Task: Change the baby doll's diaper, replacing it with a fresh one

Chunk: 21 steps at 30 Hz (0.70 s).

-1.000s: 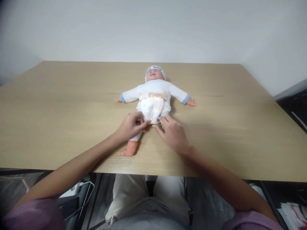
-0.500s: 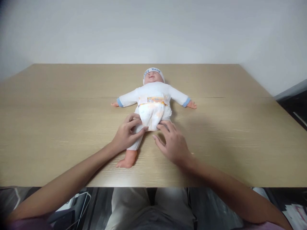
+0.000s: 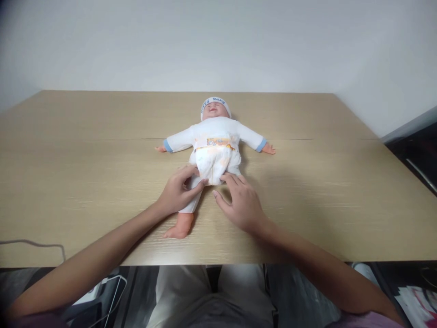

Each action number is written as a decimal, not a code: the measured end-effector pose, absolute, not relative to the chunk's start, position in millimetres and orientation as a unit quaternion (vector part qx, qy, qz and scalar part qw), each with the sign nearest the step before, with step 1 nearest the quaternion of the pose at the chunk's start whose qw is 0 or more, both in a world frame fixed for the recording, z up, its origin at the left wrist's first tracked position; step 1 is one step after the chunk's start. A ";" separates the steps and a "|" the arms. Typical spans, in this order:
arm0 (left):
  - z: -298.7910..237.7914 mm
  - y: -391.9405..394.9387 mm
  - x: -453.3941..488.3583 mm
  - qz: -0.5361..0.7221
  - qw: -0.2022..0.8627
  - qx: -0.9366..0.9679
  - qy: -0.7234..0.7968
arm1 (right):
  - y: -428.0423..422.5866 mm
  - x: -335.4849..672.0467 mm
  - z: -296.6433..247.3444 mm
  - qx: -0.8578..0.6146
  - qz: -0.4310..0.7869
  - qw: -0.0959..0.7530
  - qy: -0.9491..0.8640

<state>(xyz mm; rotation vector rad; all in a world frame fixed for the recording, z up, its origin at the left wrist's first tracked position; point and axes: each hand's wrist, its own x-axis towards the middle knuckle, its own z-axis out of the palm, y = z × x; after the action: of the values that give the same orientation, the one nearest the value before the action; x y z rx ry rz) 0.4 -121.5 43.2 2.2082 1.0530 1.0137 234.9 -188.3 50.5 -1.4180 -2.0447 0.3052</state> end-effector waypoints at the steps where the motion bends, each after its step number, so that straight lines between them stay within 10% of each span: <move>1: 41.9 -121.1 0.4 0.373 0.250 0.805 0.388 | -187.7 235.2 51.4 -0.541 0.118 0.309 -0.773; 21: 20.8 -120.7 7.2 0.489 0.453 0.610 0.429 | -171.5 247.9 65.5 -0.609 0.209 0.366 -0.672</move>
<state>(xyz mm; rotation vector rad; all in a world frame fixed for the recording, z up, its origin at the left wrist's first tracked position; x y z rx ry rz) 7.2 -120.7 20.8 1.5056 1.0597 1.2064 247.9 -171.5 65.5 -1.5651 -1.7288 0.5373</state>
